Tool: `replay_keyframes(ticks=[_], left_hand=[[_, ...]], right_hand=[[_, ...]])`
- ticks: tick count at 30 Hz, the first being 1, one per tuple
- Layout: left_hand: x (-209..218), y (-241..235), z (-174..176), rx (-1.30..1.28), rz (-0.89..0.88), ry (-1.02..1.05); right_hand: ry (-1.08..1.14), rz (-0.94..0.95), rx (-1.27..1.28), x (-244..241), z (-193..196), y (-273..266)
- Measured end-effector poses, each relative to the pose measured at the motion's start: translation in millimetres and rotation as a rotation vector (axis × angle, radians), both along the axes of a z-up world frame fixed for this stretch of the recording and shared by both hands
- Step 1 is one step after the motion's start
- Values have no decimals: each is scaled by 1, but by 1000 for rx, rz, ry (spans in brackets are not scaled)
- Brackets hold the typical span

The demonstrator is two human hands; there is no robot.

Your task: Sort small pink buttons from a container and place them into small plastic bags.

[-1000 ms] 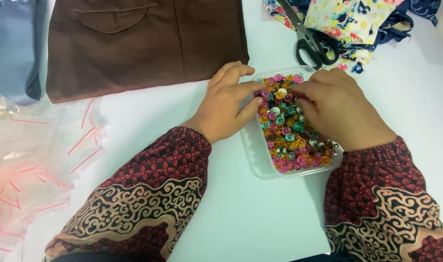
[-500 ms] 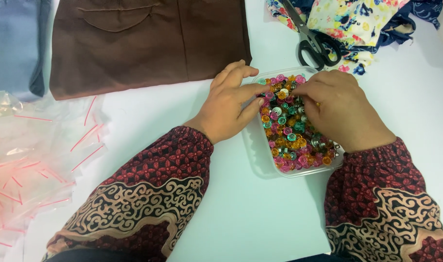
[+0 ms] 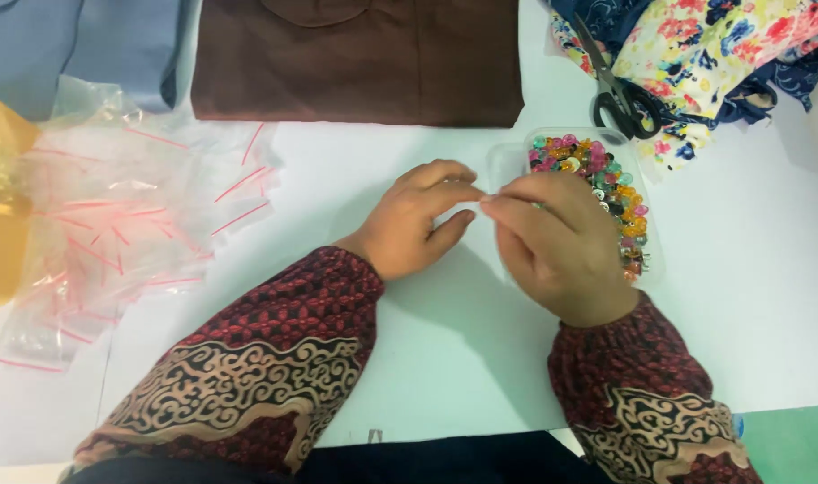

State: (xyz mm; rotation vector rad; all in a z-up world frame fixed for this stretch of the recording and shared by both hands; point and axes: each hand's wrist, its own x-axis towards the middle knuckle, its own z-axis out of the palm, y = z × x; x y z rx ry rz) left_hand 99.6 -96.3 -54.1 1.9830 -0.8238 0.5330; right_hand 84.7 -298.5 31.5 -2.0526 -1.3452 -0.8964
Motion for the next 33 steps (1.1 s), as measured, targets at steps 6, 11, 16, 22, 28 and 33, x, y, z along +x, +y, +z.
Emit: replay_keyframes(ticks=[6, 11, 16, 22, 28, 33], left_hand=[[-42, 89, -23, 157, 106, 96], [-54, 105, -21, 266, 89, 184], [-57, 107, -10, 427, 88, 353], [-60, 102, 2, 534, 68, 440], [-59, 100, 2, 477, 105, 408], [-60, 97, -7, 441, 139, 339]], right_hand=[[254, 139, 131, -2, -44, 83], [313, 183, -138, -3, -74, 85], [317, 195, -363, -2, -72, 83], [346, 185, -424, -6, -67, 80], [233, 148, -309, 4, -40, 47], [32, -241, -187, 61, -36, -36]])
